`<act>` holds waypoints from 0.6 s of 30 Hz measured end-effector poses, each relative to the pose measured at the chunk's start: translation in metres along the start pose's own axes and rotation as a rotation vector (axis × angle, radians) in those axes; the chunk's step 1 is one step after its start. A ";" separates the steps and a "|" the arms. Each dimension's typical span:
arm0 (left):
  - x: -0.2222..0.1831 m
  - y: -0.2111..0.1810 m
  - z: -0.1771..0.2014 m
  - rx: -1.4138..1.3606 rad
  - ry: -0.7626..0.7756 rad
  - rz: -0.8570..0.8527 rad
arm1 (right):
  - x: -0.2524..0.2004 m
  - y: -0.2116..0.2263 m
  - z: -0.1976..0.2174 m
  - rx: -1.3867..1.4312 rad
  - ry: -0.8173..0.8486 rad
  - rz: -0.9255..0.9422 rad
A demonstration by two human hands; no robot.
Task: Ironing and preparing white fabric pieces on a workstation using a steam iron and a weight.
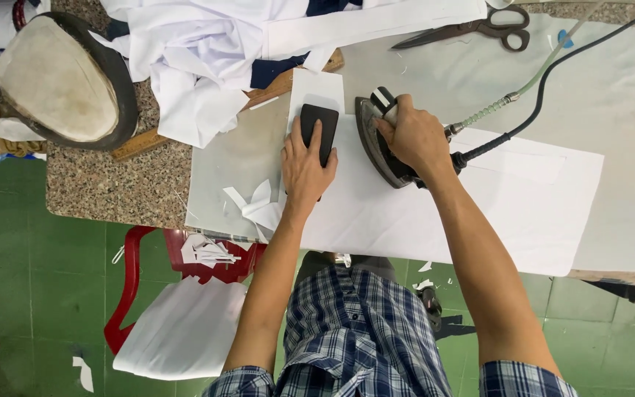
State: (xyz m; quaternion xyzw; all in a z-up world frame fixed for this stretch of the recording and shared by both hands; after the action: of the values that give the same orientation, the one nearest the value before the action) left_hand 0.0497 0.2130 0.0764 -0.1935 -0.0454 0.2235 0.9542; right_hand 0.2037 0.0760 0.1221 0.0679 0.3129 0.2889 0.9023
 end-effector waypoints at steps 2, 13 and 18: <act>0.000 0.003 -0.005 -0.004 0.004 0.006 | -0.001 0.001 0.000 -0.008 -0.015 0.003; -0.002 0.010 -0.011 -0.059 -0.013 0.013 | 0.000 -0.002 -0.002 -0.029 -0.077 0.022; -0.003 0.013 -0.015 -0.058 -0.059 0.031 | 0.000 0.000 -0.001 -0.027 -0.075 0.027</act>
State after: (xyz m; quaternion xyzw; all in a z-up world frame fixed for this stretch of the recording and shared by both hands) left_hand 0.0445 0.2179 0.0575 -0.2149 -0.0770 0.2423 0.9430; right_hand 0.2033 0.0756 0.1213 0.0709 0.2739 0.3026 0.9101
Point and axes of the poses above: each hand's wrist, its own x-axis towards the middle knuckle, its own z-axis out of the back of the hand, y = z × x, the point moved 10 cm from there along x, towards the middle knuckle, and after that the axes turned 15 degrees about y, right-handed, at the moved point
